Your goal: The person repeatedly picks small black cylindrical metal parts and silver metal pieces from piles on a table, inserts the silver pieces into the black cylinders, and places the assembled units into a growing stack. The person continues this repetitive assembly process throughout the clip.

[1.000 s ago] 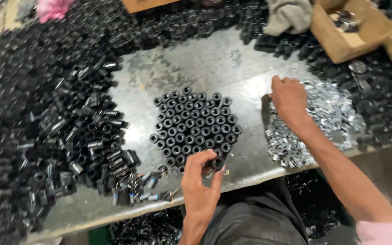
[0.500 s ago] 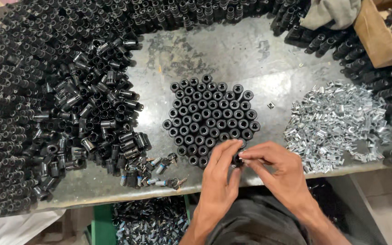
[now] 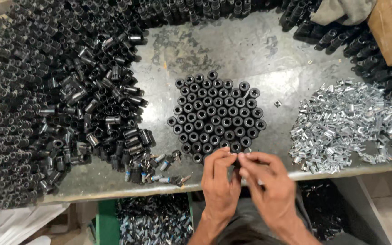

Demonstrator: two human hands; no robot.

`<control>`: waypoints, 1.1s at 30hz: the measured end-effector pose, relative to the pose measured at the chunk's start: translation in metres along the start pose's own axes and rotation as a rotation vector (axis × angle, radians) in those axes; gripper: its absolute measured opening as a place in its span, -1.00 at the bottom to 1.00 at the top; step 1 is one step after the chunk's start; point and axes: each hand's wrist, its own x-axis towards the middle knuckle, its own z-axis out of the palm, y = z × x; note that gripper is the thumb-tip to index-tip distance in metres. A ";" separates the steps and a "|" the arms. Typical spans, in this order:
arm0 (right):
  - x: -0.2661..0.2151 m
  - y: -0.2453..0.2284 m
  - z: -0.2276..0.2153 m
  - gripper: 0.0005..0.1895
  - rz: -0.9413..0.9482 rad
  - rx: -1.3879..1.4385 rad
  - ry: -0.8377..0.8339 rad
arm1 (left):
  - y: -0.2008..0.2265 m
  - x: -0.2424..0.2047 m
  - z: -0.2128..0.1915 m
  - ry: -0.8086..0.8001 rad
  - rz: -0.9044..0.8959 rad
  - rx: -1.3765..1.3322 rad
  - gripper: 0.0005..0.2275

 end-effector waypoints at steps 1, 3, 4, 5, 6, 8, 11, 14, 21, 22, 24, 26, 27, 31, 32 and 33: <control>-0.002 0.001 0.001 -0.66 -0.059 0.008 0.009 | 0.000 0.000 0.003 0.013 -0.028 -0.027 -0.67; -0.008 0.006 0.002 -0.61 -0.173 0.025 0.015 | 0.005 -0.003 0.005 -0.007 -0.049 -0.072 -0.68; -0.005 0.014 0.001 -0.63 -0.012 0.114 -0.031 | 0.008 -0.002 0.004 -0.041 -0.034 -0.091 -0.69; 0.003 0.025 -0.003 -0.64 0.148 0.203 -0.079 | 0.009 -0.001 0.002 -0.074 -0.019 -0.110 -0.70; 0.008 0.035 -0.009 -0.66 0.308 0.291 -0.131 | 0.008 0.002 -0.001 -0.080 0.003 -0.100 -0.69; 0.036 0.061 -0.019 -0.61 0.342 0.257 -0.059 | 0.002 0.007 -0.011 -0.093 0.042 -0.080 -0.64; 0.098 0.096 -0.023 -0.65 0.116 -0.081 -0.006 | -0.023 0.020 -0.034 -0.078 0.002 0.126 -0.74; 0.137 0.114 -0.010 -0.63 0.073 0.038 -0.218 | -0.048 0.030 -0.056 -0.082 -0.078 0.226 -0.76; 0.126 0.142 -0.026 -0.65 0.032 -0.320 -0.224 | -0.145 0.117 -0.120 -0.153 0.088 0.613 -0.73; 0.130 0.146 -0.022 -0.69 -0.014 -0.368 -0.232 | -0.166 0.136 -0.121 -0.193 0.122 0.680 -0.70; 0.137 0.150 -0.014 -0.79 -0.103 -0.473 -0.249 | -0.201 0.161 -0.118 -0.305 0.156 0.858 -0.68; 0.133 0.154 -0.011 -0.75 -0.085 -0.487 -0.222 | -0.225 0.171 -0.111 -0.462 0.149 1.074 -0.71; 0.128 0.154 -0.011 -0.73 -0.071 -0.494 -0.212 | -0.232 0.173 -0.109 -0.451 0.155 1.079 -0.73; 0.117 0.148 -0.025 -0.82 0.030 -0.208 -0.061 | -0.214 0.170 -0.113 -0.243 0.052 0.706 -0.77; 0.114 0.144 -0.032 -0.82 0.145 -0.063 -0.045 | -0.202 0.165 -0.116 -0.164 -0.017 0.514 -0.77; 0.112 0.139 -0.037 -0.80 0.258 0.083 -0.028 | -0.186 0.156 -0.116 -0.123 -0.043 0.413 -0.78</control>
